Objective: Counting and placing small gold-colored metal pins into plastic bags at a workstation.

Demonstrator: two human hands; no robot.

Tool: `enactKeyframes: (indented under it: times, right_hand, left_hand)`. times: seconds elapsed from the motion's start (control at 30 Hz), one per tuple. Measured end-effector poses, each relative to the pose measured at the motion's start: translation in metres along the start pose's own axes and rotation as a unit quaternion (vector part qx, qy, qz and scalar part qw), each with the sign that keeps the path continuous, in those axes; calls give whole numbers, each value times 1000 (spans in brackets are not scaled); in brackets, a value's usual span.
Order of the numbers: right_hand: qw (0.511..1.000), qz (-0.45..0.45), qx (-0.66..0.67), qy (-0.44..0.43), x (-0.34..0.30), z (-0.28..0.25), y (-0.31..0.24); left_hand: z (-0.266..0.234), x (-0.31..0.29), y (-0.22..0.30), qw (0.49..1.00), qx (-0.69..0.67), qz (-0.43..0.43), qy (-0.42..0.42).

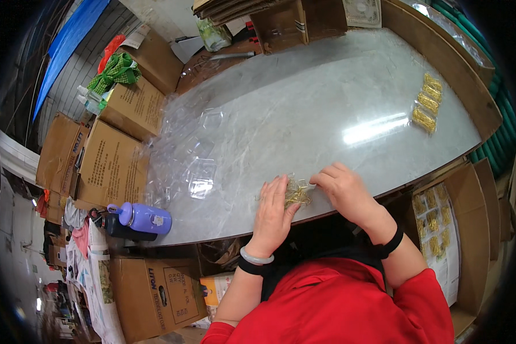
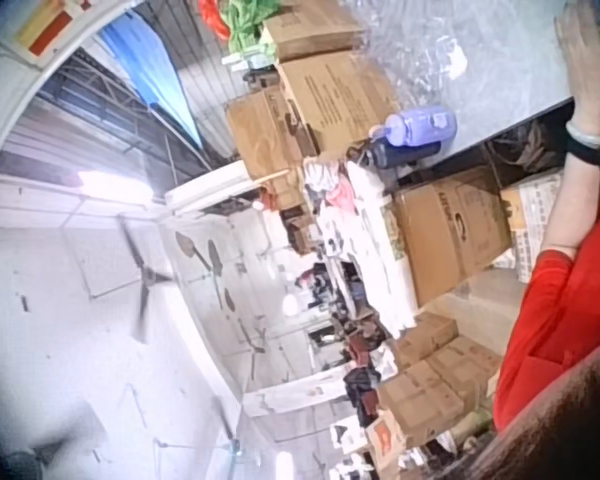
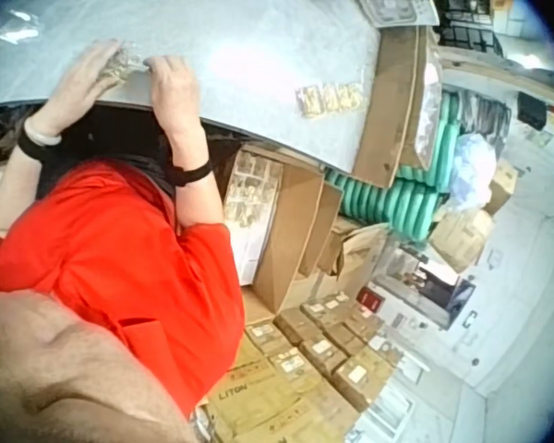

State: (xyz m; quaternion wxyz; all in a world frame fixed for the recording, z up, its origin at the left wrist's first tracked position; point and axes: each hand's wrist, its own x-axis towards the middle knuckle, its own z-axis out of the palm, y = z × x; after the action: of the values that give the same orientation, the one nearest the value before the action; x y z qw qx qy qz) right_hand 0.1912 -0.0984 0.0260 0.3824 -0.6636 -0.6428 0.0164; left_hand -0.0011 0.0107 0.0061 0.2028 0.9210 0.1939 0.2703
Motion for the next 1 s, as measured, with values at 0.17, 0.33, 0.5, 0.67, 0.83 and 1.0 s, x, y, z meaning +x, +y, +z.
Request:
enactKeyframes:
  times: [0.17, 0.33, 0.5, 0.67, 0.83, 1.0]
  right_hand:
    - [995, -81, 1, -62, 15, -3, -6]
    - [991, -115, 63, 3, 23, 31, -9]
    - [976, 14, 214, -20, 10, 26, -27]
    - [995, -89, 47, -30, 16, 18, -14]
    - [973, -182, 74, -125, 23, 20, -10]
    - [987, -98, 46, -117, 19, 20, -17]
  left_hand:
    - [0, 6, 8, 1000, -12, 4, -3]
    - [-1, -1, 4, 999, -21, -18, 26]
    - [0, -6, 3, 999, -31, -28, 10]
    - [-2, -5, 2, 994, -92, -65, -11]
    - [-12, -1, -1, 996, -90, -18, -12]
    - [-32, -16, -4, 997, -11, -80, -21]
